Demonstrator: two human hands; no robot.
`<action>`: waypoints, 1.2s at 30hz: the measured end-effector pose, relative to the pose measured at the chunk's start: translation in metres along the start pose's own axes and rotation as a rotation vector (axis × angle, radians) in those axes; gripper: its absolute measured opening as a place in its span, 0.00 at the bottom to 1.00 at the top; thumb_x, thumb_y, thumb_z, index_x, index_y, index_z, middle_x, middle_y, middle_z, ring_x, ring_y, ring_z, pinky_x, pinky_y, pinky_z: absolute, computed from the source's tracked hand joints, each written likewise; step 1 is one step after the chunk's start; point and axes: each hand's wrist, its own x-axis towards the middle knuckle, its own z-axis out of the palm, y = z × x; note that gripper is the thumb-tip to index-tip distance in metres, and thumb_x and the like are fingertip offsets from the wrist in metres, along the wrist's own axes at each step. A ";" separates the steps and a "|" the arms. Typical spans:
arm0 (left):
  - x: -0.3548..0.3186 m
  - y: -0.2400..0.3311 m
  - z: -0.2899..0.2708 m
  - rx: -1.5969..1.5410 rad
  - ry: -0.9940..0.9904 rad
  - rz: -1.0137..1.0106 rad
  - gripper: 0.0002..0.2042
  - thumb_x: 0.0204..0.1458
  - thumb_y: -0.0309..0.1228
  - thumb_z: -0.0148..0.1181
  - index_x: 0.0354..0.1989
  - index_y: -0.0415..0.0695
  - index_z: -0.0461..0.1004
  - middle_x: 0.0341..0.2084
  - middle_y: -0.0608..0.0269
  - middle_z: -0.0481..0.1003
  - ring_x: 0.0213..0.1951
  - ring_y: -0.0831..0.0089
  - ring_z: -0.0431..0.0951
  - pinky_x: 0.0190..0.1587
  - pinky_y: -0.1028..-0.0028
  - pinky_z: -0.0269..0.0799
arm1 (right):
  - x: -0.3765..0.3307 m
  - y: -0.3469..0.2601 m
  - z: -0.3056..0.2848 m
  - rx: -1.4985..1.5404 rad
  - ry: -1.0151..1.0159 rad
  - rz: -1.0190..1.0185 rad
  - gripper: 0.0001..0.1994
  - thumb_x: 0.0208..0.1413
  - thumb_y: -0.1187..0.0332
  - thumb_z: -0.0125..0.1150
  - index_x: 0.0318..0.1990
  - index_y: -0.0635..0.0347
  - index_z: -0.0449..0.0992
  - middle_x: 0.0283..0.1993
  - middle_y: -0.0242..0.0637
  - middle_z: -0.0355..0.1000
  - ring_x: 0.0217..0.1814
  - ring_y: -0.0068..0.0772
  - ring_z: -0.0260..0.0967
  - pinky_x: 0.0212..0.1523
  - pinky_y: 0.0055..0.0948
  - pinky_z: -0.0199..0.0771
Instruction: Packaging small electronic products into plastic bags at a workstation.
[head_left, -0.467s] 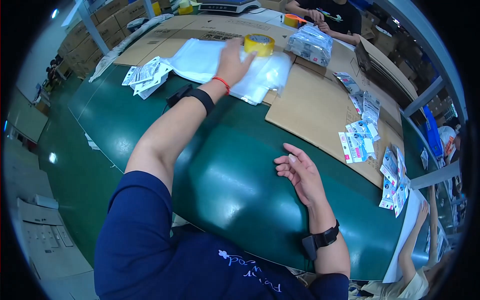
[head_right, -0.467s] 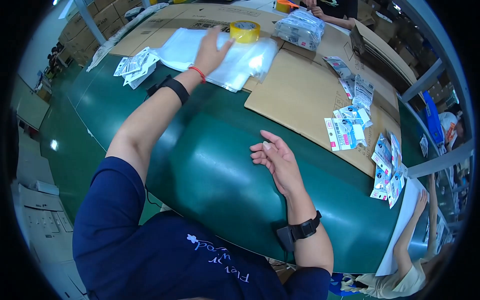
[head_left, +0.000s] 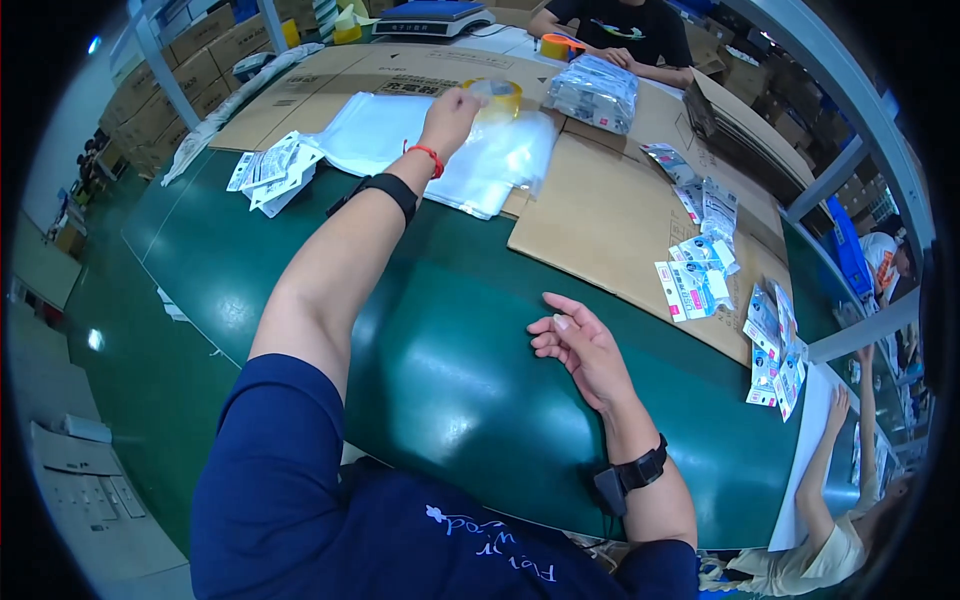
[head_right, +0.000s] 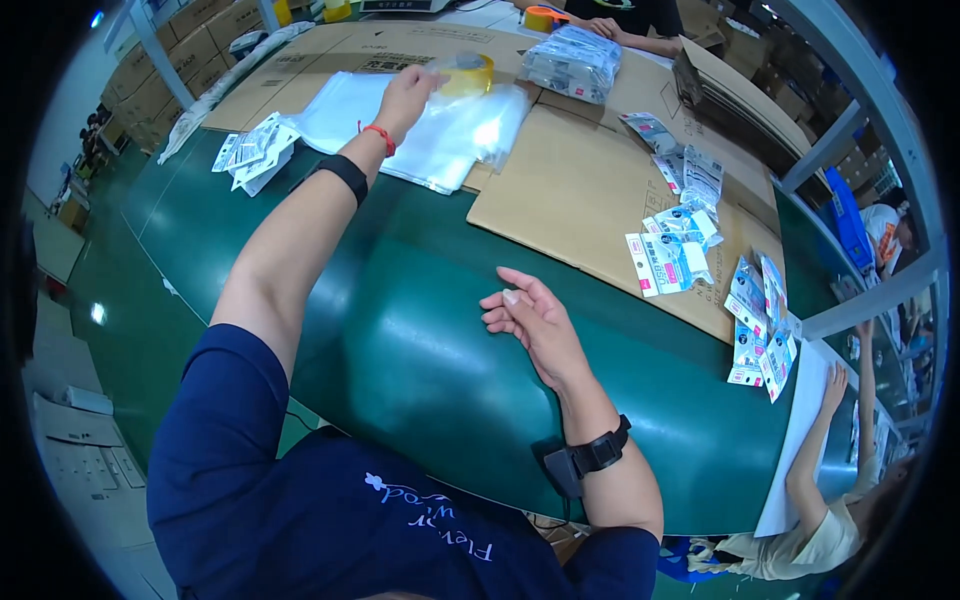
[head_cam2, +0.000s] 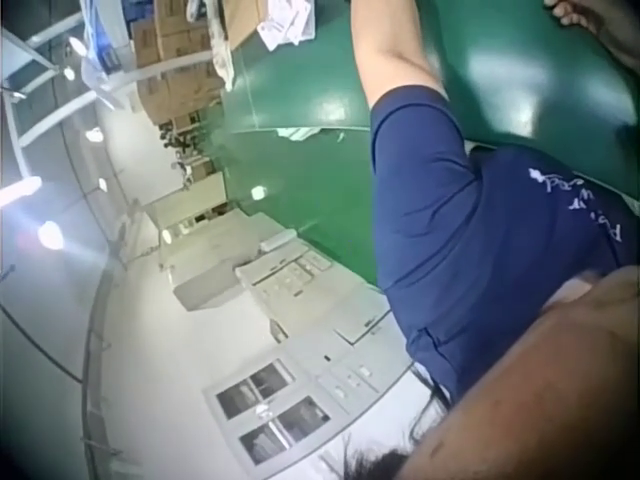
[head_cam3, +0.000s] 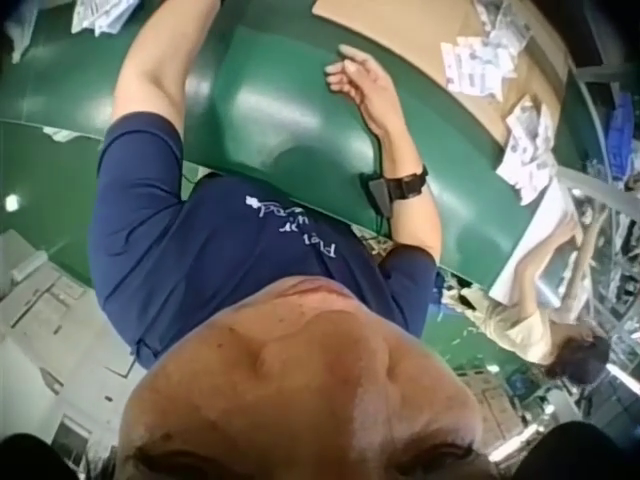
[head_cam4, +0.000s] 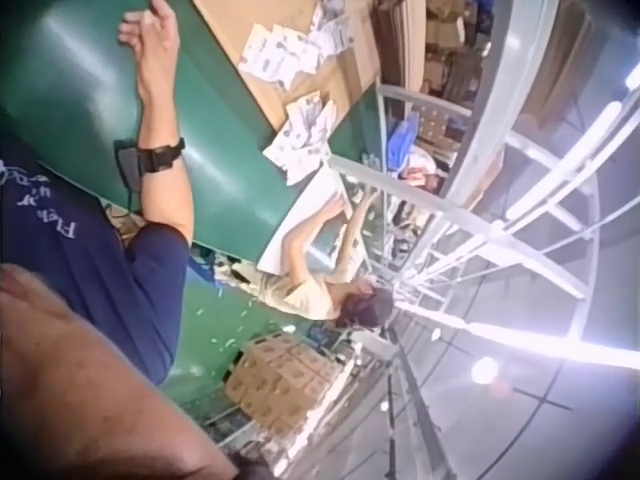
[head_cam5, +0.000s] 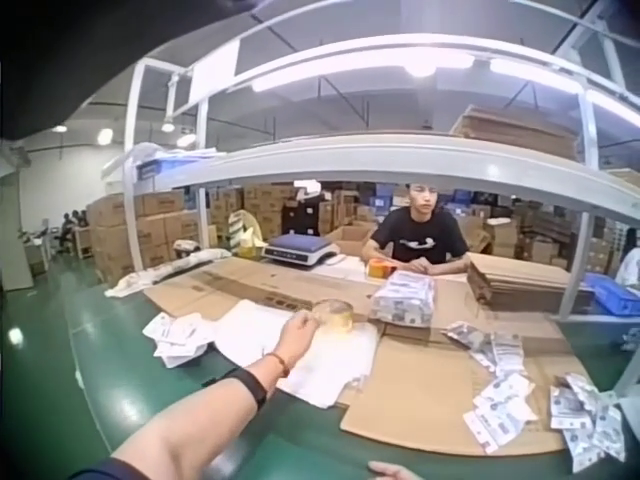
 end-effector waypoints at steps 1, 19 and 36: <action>0.007 0.004 -0.003 -0.080 0.022 0.039 0.14 0.56 0.40 0.53 0.36 0.40 0.74 0.30 0.62 0.75 0.31 0.77 0.67 0.37 0.75 0.65 | 0.001 0.001 0.001 0.000 -0.014 0.000 0.19 0.64 0.67 0.48 0.60 0.64 0.60 0.44 0.42 0.72 0.41 0.25 0.72 0.44 0.23 0.74; -0.209 0.082 0.015 0.166 -0.752 0.626 0.16 0.55 0.32 0.52 0.51 0.42 0.70 0.50 0.50 0.71 0.53 0.53 0.69 0.56 0.63 0.65 | -0.016 -0.006 0.005 -0.465 0.522 -0.796 0.21 0.60 0.70 0.49 0.60 0.64 0.59 0.59 0.43 0.62 0.60 0.31 0.60 0.50 0.25 0.68; -0.264 0.046 -0.065 0.331 -0.619 0.532 0.21 0.54 0.42 0.57 0.53 0.43 0.69 0.57 0.52 0.65 0.61 0.52 0.61 0.64 0.50 0.49 | -0.025 0.001 0.013 -1.780 0.260 -0.127 0.30 0.59 0.49 0.49 0.66 0.52 0.57 0.70 0.53 0.44 0.73 0.56 0.39 0.68 0.56 0.38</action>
